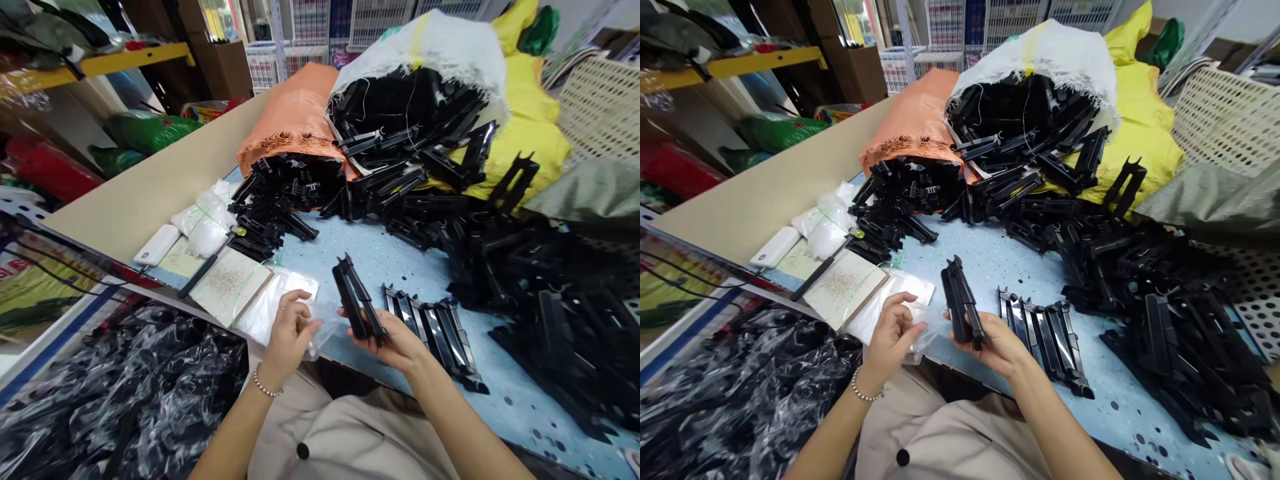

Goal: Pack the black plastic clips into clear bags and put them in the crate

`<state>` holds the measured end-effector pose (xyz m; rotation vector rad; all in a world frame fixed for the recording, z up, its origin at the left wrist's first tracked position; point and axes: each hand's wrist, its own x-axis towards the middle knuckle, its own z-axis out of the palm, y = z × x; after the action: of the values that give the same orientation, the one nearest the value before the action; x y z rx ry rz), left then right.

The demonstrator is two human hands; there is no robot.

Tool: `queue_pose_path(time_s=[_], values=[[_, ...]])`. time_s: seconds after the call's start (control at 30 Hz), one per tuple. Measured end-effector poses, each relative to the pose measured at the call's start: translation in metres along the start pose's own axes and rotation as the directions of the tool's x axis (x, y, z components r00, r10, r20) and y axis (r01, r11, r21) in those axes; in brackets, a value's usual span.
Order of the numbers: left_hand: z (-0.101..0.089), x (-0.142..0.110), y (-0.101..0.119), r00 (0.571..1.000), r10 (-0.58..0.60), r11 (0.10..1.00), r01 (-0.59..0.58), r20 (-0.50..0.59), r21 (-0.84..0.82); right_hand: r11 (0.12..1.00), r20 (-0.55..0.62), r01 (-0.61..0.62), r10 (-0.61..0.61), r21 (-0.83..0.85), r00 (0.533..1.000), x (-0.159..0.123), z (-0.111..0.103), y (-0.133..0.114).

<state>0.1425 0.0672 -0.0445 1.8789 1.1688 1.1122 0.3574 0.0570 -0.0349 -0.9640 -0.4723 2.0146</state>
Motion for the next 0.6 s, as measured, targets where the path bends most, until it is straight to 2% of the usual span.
queue_pose_path(time_s=[0.07, 0.13, 0.2, 0.3, 0.33, 0.4, 0.47, 0.53, 0.6], values=[[-0.012, -0.001, -0.002, 0.992, 0.057, 0.969, -0.082, 0.111, 0.231, 0.999, -0.024, 0.027, -0.027, 0.017, 0.999, -0.002, -0.007, -0.003], [-0.021, -0.001, -0.006, 0.974, 0.083, 0.905, -0.162, 0.209, 0.394, 0.999, -0.042, 0.046, -0.046, -0.005, 0.998, -0.003, -0.012, -0.006], [-0.022, 0.002, -0.009, 0.978, 0.097, 0.872, -0.174, 0.186, 0.458, 0.993, -0.094, 0.087, -0.094, -0.074, 0.991, -0.006, -0.012, -0.009], [-0.012, 0.008, -0.012, 0.994, 0.08, 0.878, -0.108, 0.079, 0.467, 0.979, -0.139, 0.141, -0.162, -0.149, 0.977, -0.017, -0.006, -0.007], [-0.007, 0.01, -0.013, 0.996, 0.064, 0.886, -0.086, 0.064, 0.455, 0.984, -0.113, 0.115, -0.131, -0.138, 0.985, -0.023, -0.003, -0.005], [0.002, 0.015, -0.013, 0.996, 0.05, 0.917, -0.074, 0.07, 0.391, 0.996, -0.006, -0.027, 0.026, -0.085, 1.0, -0.035, 0.002, 0.005], [0.007, 0.018, -0.014, 0.996, 0.062, 0.955, -0.079, 0.07, 0.285, 0.983, 0.076, -0.177, 0.179, -0.04, 0.981, -0.042, 0.001, 0.016], [0.008, 0.019, -0.015, 0.998, 0.038, 0.978, -0.049, 0.058, 0.203, 0.975, 0.057, -0.223, 0.222, 0.007, 0.973, -0.044, -0.004, 0.026], [0.006, 0.018, -0.014, 0.998, 0.002, 0.98, -0.015, 0.068, 0.196, 0.98, 0.005, -0.195, 0.195, 0.031, 0.981, -0.04, -0.012, 0.032]])
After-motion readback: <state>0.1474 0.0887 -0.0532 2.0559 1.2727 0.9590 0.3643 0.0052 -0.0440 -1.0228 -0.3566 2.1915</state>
